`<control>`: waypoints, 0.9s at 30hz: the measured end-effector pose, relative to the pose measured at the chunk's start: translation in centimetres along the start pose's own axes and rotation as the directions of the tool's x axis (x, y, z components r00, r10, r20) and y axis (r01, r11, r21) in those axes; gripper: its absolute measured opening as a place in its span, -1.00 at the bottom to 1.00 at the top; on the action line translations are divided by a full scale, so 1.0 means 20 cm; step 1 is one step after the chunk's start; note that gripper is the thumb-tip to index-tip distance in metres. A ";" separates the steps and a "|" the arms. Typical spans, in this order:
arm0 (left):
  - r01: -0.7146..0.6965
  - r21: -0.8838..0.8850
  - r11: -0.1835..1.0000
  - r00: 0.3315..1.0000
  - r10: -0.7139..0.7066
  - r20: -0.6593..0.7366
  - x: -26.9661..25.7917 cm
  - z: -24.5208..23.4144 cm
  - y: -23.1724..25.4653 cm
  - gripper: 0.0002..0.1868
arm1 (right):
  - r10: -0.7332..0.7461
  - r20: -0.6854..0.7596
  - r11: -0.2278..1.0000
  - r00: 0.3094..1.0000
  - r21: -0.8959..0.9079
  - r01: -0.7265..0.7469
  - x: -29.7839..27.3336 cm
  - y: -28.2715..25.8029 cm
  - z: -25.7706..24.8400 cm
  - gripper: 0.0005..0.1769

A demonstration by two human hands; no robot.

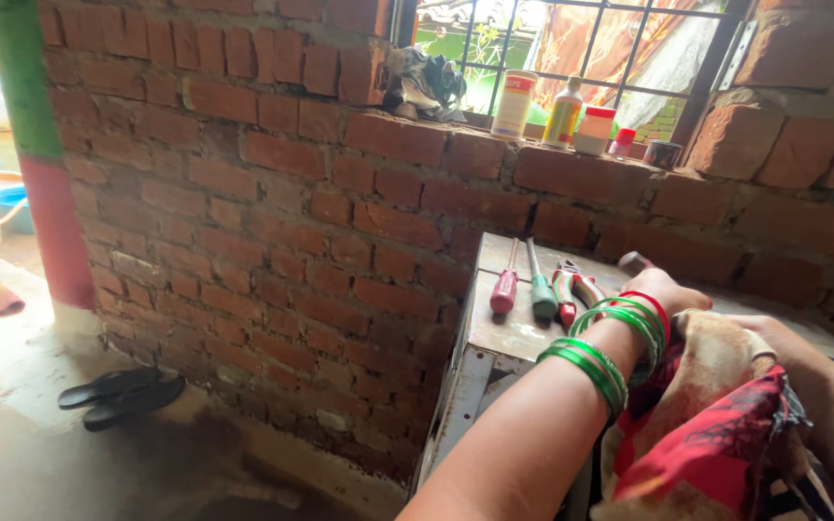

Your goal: The person uses a wrench to tighten or loosen a metal component held within a patterned cloth. The person performs this action while sitting at a workbench, handling the tool and the cloth repeatedly.

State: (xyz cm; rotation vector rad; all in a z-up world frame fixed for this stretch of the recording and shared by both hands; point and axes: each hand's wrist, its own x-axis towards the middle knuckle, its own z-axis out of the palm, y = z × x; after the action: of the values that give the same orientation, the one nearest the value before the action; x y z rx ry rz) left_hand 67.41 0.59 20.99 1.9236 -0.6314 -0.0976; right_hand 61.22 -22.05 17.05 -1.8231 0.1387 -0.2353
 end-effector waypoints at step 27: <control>-0.142 0.395 0.907 0.930 0.259 -0.261 -0.64 -0.27 0.08 -0.65 | 0.139 -0.112 0.990 0.984 0.051 -0.134 -0.71 -0.50 0.68 -0.55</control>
State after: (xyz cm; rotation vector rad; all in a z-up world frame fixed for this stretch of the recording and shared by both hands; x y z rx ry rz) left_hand 57.77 10.66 22.05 2.1591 -0.6669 0.4817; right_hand 50.35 -3.58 22.12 -1.7493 0.3367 -0.2448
